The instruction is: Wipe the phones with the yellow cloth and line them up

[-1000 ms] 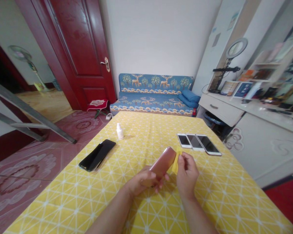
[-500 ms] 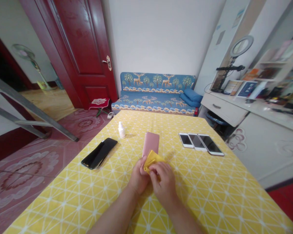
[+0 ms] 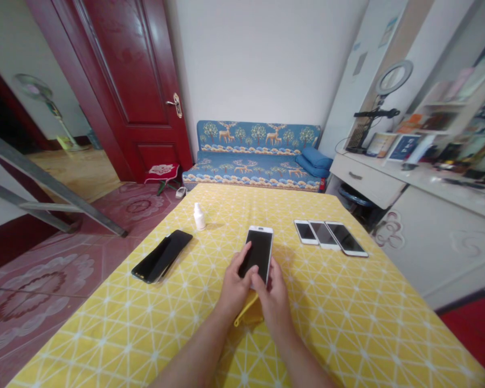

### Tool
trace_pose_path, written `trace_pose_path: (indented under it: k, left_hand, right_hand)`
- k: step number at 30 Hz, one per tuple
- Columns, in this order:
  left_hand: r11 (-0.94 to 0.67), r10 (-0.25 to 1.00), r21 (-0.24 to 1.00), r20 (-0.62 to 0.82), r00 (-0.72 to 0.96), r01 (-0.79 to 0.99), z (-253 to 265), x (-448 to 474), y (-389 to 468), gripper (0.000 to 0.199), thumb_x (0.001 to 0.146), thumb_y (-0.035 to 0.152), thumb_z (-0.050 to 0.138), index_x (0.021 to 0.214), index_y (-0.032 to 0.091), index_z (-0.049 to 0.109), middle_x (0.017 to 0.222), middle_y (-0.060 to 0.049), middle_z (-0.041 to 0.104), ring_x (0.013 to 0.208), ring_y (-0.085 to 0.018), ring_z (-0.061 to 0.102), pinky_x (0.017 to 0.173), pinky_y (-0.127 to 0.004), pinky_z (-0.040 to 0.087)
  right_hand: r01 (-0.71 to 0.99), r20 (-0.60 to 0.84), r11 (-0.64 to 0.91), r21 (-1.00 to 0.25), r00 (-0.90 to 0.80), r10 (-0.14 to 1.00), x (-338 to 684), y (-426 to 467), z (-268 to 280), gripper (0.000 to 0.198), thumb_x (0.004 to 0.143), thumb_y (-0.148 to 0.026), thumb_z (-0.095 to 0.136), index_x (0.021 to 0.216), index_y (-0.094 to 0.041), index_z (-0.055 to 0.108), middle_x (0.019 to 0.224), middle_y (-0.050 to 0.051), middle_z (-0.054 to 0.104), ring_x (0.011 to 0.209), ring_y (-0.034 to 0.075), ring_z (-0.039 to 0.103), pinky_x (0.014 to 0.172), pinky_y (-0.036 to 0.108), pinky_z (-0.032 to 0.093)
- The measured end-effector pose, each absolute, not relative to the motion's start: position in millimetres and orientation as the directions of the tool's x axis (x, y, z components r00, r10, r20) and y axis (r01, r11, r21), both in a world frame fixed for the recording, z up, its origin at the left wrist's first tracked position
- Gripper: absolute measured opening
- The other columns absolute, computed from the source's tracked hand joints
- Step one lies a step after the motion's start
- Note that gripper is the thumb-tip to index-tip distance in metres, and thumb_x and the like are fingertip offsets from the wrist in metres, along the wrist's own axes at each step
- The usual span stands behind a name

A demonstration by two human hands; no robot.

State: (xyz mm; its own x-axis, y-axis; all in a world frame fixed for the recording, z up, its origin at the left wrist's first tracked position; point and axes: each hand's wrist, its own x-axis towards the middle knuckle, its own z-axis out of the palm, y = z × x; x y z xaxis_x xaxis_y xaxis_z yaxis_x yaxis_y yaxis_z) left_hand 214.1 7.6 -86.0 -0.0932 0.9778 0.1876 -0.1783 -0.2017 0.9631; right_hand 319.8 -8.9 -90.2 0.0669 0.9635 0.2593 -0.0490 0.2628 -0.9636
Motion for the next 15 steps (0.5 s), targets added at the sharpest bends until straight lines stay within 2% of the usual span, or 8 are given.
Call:
trace_pose_path:
  k: [3, 5, 7, 10, 12, 15]
  left_hand:
    - [-0.233, 0.972, 0.966, 0.235, 0.010, -0.110, -88.1, 220.4, 3.5, 0.060, 0.084, 0.034, 0.060, 0.140, 0.026, 0.042, 0.139, -0.007, 0.049, 0.128, -0.024, 0.043, 0.107, -0.036, 0.031]
    - [-0.214, 0.971, 0.971, 0.223, 0.081, -0.105, -91.0, 221.3, 2.5, 0.065, 0.086, 0.035, 0.057, 0.146, 0.026, 0.032, 0.128, -0.009, 0.056, 0.116, -0.023, 0.053, 0.099, -0.035, 0.039]
    - [-0.188, 0.969, 0.980, 0.195, 0.154, -0.057, -94.9, 220.5, 3.1, 0.069, 0.086, 0.035, 0.057, 0.147, 0.024, 0.028, 0.110, -0.008, 0.063, 0.094, -0.019, 0.060, 0.084, -0.032, 0.046]
    - [-0.236, 0.942, 0.961, 0.191, 0.274, 0.142, -98.9, 218.8, 4.3, 0.056, 0.081, 0.030, 0.060, 0.136, 0.023, 0.049, 0.086, -0.004, 0.065, 0.067, -0.014, 0.055, 0.067, -0.027, 0.044]
    - [-0.312, 0.920, 0.917, 0.226, 0.322, 0.249, -98.3, 218.6, 4.1, 0.041, 0.081, 0.025, 0.057, 0.122, 0.024, 0.063, 0.081, -0.004, 0.065, 0.066, -0.015, 0.053, 0.066, -0.027, 0.042]
    - [-0.361, 0.913, 0.876, 0.263, 0.312, 0.318, -94.1, 219.3, 2.9, 0.035, 0.081, 0.023, 0.055, 0.113, 0.024, 0.069, 0.082, -0.005, 0.065, 0.071, -0.017, 0.054, 0.068, -0.028, 0.040]
  right_hand:
    - [-0.054, 0.175, 0.189, -0.980, 0.205, 0.963, 329.1, 0.8, -98.0, 0.056, 0.084, -0.040, 0.058, 0.133, -0.016, 0.045, 0.126, 0.014, 0.061, 0.110, 0.025, 0.061, 0.091, 0.042, 0.050]
    - [-0.030, 0.186, 0.199, -0.980, 0.239, 0.953, 343.6, 8.4, -101.8, 0.056, 0.083, -0.040, 0.058, 0.133, -0.016, 0.047, 0.131, 0.014, 0.057, 0.114, 0.026, 0.059, 0.094, 0.044, 0.048]
    - [0.026, 0.219, 0.221, -0.975, 0.284, 0.934, 365.0, 16.3, -104.4, 0.054, 0.082, -0.041, 0.058, 0.130, -0.016, 0.052, 0.133, 0.014, 0.056, 0.118, 0.027, 0.056, 0.097, 0.047, 0.045]
    - [0.164, 0.257, 0.207, -0.965, 0.398, 0.881, 408.5, 24.8, -108.0, 0.048, 0.079, -0.041, 0.059, 0.120, -0.015, 0.062, 0.128, 0.014, 0.060, 0.120, 0.029, 0.054, 0.102, 0.050, 0.039]
    - [0.216, 0.254, 0.171, -0.961, 0.452, 0.855, 442.7, 25.4, -111.1, 0.050, 0.075, -0.042, 0.059, 0.116, -0.014, 0.064, 0.125, 0.014, 0.062, 0.117, 0.030, 0.056, 0.101, 0.051, 0.040]
    - [0.288, 0.241, 0.106, -0.952, 0.488, 0.839, 496.9, 17.1, -117.1, 0.054, 0.073, -0.042, 0.057, 0.118, -0.012, 0.062, 0.125, 0.016, 0.062, 0.119, 0.030, 0.055, 0.104, 0.047, 0.038]
